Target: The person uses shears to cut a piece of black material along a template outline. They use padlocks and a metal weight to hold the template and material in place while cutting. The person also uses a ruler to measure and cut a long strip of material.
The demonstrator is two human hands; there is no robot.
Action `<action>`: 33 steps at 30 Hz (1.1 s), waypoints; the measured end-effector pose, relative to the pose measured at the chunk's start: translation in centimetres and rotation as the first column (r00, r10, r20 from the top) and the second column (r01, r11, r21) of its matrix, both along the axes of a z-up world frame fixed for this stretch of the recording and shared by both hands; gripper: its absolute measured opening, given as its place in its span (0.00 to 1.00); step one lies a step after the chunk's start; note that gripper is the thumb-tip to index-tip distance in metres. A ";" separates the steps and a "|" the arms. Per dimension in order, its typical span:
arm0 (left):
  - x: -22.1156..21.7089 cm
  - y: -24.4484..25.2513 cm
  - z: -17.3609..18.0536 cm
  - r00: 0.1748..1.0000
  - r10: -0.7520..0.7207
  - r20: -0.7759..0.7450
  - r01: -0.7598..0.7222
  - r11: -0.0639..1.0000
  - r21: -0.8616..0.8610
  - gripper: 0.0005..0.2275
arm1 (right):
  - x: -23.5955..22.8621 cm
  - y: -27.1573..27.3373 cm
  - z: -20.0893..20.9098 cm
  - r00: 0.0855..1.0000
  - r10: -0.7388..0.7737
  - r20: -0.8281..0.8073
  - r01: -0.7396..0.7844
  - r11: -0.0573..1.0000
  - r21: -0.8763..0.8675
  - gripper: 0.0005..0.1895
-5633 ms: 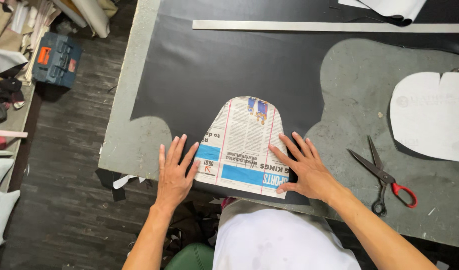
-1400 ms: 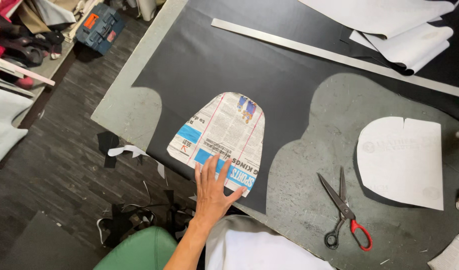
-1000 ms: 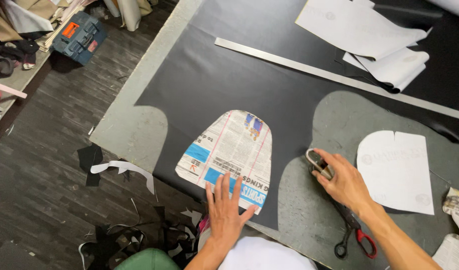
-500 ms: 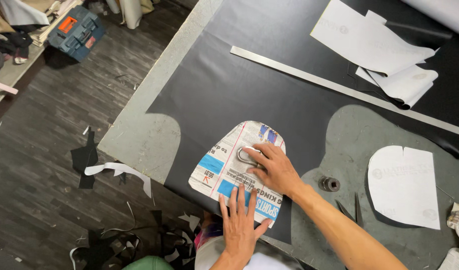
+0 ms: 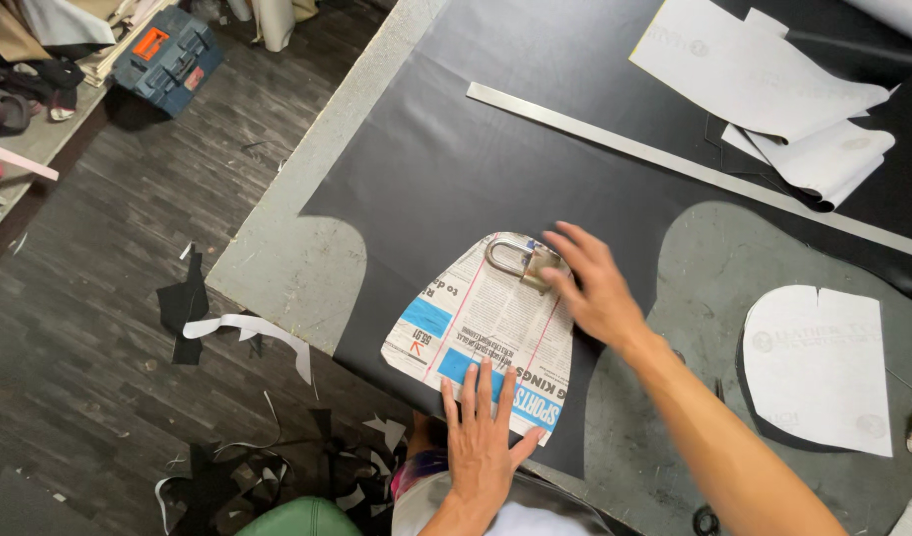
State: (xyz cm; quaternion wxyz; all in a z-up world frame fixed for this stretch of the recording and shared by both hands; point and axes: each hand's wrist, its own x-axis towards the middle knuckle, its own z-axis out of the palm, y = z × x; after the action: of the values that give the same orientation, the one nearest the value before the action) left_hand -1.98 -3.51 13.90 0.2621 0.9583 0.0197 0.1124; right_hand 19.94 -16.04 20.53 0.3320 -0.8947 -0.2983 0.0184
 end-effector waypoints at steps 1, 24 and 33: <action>-0.1 0.0 0.0 1.000 0.001 -0.001 -0.001 1.000 -0.004 0.40 | -0.4 -1.4 0.8 0.996 -0.074 0.044 0.076 0.997 -0.035 0.24; -1.1 6.7 1.8 0.985 -0.164 0.052 0.171 0.963 -0.207 0.14 | -16.0 -2.5 0.4 0.974 -0.008 -0.225 -0.007 0.998 -0.069 0.27; 1.0 13.8 0.7 0.971 0.233 0.062 -0.230 0.972 -0.050 0.17 | -18.4 -4.2 -2.4 0.980 -0.199 -0.025 0.189 0.959 -0.210 0.39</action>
State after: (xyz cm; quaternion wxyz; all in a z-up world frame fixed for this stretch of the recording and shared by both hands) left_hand -1.02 10.25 14.60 0.2681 0.9393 0.1248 0.1741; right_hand 1.56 -20.23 18.08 0.2442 -0.9486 -0.1980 0.0371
